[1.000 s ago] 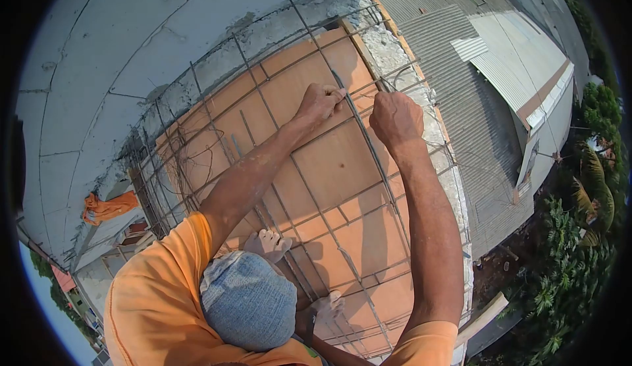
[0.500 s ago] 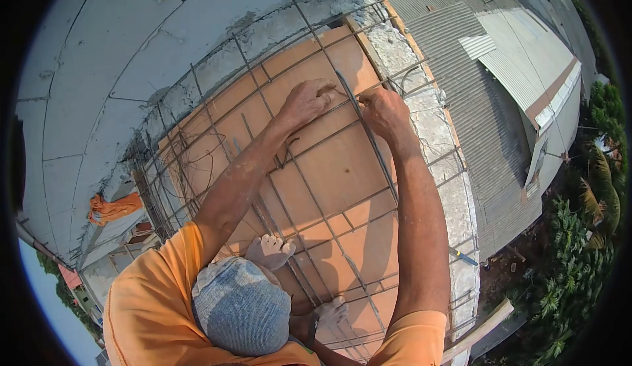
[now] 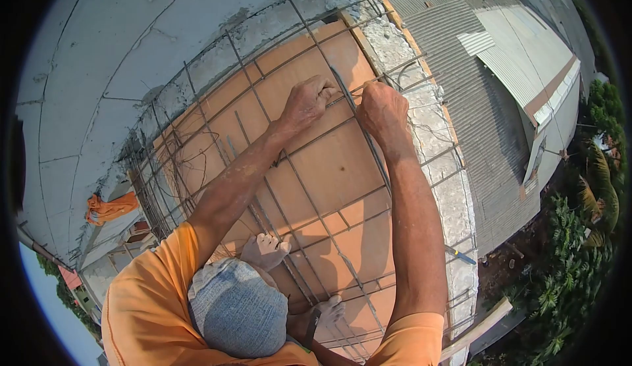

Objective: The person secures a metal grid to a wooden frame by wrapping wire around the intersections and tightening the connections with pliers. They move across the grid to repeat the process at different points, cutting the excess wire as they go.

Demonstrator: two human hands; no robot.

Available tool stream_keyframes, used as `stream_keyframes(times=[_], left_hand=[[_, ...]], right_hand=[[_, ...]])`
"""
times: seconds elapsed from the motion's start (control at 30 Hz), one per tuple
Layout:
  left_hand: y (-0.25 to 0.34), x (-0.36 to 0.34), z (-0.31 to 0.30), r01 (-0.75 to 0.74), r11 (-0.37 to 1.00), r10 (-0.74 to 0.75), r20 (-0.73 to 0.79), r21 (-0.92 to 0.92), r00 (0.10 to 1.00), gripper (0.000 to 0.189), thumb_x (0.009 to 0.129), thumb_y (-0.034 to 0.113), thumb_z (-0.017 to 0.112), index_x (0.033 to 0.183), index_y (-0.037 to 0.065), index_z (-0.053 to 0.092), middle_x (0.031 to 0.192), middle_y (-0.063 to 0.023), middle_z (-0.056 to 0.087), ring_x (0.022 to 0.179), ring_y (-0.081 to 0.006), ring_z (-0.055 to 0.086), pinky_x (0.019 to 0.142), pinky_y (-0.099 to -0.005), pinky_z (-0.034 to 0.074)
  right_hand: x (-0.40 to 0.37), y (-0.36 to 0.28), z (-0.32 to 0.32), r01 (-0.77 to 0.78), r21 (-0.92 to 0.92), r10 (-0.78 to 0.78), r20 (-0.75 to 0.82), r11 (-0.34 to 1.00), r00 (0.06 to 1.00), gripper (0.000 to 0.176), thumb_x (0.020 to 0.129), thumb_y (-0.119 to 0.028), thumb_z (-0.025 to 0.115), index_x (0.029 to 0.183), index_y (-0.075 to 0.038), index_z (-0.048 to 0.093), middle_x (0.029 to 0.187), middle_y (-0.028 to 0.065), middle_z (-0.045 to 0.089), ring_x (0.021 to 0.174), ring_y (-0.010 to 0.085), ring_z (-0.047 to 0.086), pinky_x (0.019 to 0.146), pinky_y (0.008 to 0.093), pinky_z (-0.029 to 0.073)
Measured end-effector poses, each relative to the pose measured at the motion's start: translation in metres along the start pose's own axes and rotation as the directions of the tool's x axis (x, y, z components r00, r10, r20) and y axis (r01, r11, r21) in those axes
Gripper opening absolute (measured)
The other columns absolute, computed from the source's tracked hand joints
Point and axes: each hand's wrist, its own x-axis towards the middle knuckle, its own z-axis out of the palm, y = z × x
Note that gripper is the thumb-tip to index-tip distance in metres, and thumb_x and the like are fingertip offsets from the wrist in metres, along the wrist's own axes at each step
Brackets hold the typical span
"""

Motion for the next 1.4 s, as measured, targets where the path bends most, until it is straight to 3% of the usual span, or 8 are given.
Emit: stream_keyframes(times=[0.23,0.3,0.43,0.5,0.6,0.93,1.03,1.4], left_hand=[[0.009,0.027,0.011,-0.150,0.958,0.118,0.140,0.246,0.983,0.011,0.087,0.011,0.063,0.086,0.002,0.058,0.076,-0.0169,0.060,0.073,-0.0372,0.062,0.066,-0.0460,0.049],[0.008,0.031,0.008,-0.174,0.935,0.096,0.251,0.308,0.963,0.013,0.087,0.013,0.064,0.089,0.001,0.059,0.081,-0.0182,0.062,0.075,-0.0369,0.062,0.067,-0.0449,0.050],[0.005,0.026,0.003,-0.097,0.990,0.069,0.251,0.103,0.965,0.018,0.087,0.014,0.064,0.097,-0.001,0.063,0.083,-0.0183,0.064,0.076,-0.0333,0.064,0.068,-0.0412,0.051],[0.012,0.010,0.001,0.151,0.964,-0.128,0.114,-0.219,0.985,0.025,0.088,0.014,0.065,0.107,-0.002,0.064,0.084,-0.0166,0.065,0.074,-0.0269,0.065,0.069,-0.0364,0.051],[0.003,-0.012,0.011,0.092,0.990,-0.108,-0.163,-0.106,0.981,0.025,0.088,0.014,0.067,0.108,-0.001,0.067,0.084,-0.0139,0.065,0.072,-0.0217,0.063,0.067,-0.0330,0.049],[0.018,-0.022,0.049,0.083,0.980,-0.149,-0.388,-0.182,0.910,0.019,0.088,0.011,0.065,0.102,-0.001,0.069,0.085,-0.0130,0.066,0.074,-0.0223,0.064,0.067,-0.0310,0.050],[0.016,-0.017,0.052,0.182,0.946,-0.273,-0.350,-0.270,0.896,0.018,0.087,0.009,0.066,0.100,-0.002,0.069,0.085,-0.0131,0.067,0.075,-0.0223,0.065,0.069,-0.0311,0.051],[0.020,-0.015,0.050,0.144,0.965,-0.213,-0.336,-0.219,0.917,0.015,0.082,0.006,0.064,0.096,0.001,0.068,0.086,-0.0145,0.064,0.079,-0.0309,0.064,0.071,-0.0384,0.051]], right_hand=[[0.013,-0.022,-0.006,-0.186,0.035,0.184,0.071,0.982,0.980,0.012,0.073,-0.009,0.059,0.072,0.002,0.062,0.077,0.0249,0.065,0.075,0.0421,0.065,0.068,0.0506,0.052],[0.017,-0.012,0.004,-0.297,0.207,0.268,0.157,0.932,0.950,0.017,0.076,-0.012,0.058,0.074,0.003,0.064,0.080,0.0266,0.065,0.076,0.0433,0.065,0.071,0.0516,0.051],[0.008,0.001,0.011,-0.209,0.317,0.208,0.037,0.925,0.978,0.020,0.079,-0.015,0.057,0.075,0.003,0.064,0.079,0.0279,0.064,0.077,0.0449,0.064,0.072,0.0520,0.050],[0.007,-0.004,0.009,-0.285,0.276,0.275,0.073,0.918,0.959,0.021,0.080,-0.015,0.057,0.076,0.005,0.064,0.079,0.0284,0.064,0.078,0.0455,0.064,0.072,0.0518,0.050],[0.005,-0.002,0.006,-0.284,0.355,0.274,0.077,0.891,0.958,0.023,0.080,-0.014,0.057,0.071,0.006,0.062,0.076,0.0300,0.061,0.077,0.0453,0.064,0.071,0.0511,0.050],[0.006,0.001,0.019,-0.358,0.582,0.358,0.120,0.730,0.926,0.026,0.079,-0.013,0.055,0.066,0.010,0.055,0.065,0.0302,0.051,0.056,0.0366,0.056,0.058,0.0450,0.044],[0.005,0.000,0.016,-0.355,0.580,0.357,0.116,0.733,0.927,0.027,0.079,-0.013,0.055,0.066,0.010,0.054,0.064,0.0302,0.050,0.055,0.0368,0.055,0.057,0.0456,0.043],[0.009,-0.025,0.004,-0.309,0.427,0.339,0.007,0.850,0.941,0.027,0.079,-0.015,0.057,0.068,0.009,0.059,0.068,0.0311,0.057,0.069,0.0456,0.062,0.064,0.0491,0.048]])
